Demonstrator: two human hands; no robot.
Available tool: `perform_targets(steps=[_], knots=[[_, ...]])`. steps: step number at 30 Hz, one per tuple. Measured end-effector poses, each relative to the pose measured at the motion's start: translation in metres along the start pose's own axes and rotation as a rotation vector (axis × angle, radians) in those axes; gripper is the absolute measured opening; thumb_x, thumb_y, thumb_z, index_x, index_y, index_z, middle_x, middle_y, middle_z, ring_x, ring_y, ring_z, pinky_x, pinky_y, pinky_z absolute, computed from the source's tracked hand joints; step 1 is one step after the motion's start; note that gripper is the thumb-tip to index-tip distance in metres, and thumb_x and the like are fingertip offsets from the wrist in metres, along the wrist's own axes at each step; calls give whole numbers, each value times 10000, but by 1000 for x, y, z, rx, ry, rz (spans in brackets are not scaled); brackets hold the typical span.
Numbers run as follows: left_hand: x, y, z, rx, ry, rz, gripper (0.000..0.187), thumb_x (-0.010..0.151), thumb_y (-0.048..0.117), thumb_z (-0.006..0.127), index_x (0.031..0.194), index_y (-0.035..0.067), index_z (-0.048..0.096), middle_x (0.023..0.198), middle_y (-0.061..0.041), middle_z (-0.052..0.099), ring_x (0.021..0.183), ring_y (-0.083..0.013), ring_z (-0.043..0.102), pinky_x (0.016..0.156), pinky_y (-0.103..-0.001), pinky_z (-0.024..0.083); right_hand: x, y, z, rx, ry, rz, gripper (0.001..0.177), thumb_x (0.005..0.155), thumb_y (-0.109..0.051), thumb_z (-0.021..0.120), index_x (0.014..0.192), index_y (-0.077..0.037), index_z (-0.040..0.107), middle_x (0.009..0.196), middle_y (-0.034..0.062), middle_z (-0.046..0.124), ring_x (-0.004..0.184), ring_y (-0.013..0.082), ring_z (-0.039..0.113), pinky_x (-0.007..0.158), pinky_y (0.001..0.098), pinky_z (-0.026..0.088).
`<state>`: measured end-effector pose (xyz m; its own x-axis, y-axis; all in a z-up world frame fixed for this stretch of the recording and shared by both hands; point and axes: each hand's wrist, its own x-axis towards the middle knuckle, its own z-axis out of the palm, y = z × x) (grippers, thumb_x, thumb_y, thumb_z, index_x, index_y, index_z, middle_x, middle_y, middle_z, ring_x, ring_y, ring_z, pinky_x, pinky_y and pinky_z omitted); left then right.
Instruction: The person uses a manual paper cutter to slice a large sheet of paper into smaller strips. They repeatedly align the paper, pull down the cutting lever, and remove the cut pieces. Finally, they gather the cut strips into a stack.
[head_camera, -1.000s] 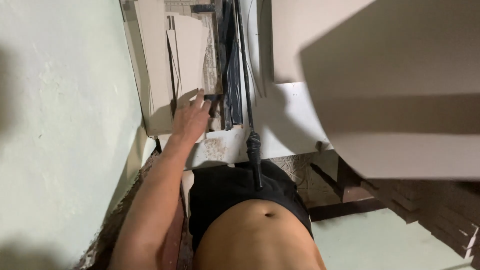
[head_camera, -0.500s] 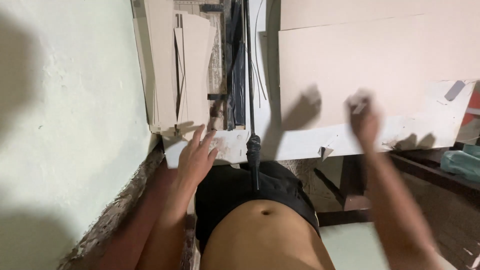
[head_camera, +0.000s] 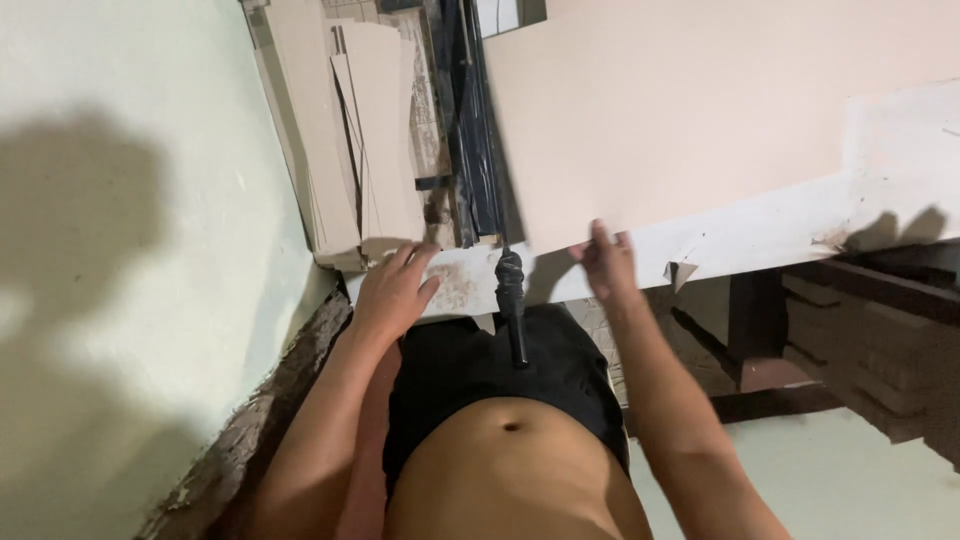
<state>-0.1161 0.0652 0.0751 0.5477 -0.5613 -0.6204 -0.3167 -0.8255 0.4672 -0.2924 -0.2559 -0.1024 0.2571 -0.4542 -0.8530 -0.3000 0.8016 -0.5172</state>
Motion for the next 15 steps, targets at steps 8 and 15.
perform_targets(steps=[8,15], knots=[[52,7,-21,90,98,85,437,1047,229,590,1453,84,520,1471,-203,467,1375,-457,443,1078,-668,388,-36,45,95,-38,-79,-23,206,995,-214,719,1088,-96,579,815,57,655,793,236,766,827,435,699],[170,-9,-8,214,256,49,788,852,280,792,1545,251,419,1612,-246,323,1496,-430,190,1186,-653,19,-38,38,99,-110,-195,-96,244,973,-251,702,889,-60,576,759,163,723,857,279,789,783,387,695]])
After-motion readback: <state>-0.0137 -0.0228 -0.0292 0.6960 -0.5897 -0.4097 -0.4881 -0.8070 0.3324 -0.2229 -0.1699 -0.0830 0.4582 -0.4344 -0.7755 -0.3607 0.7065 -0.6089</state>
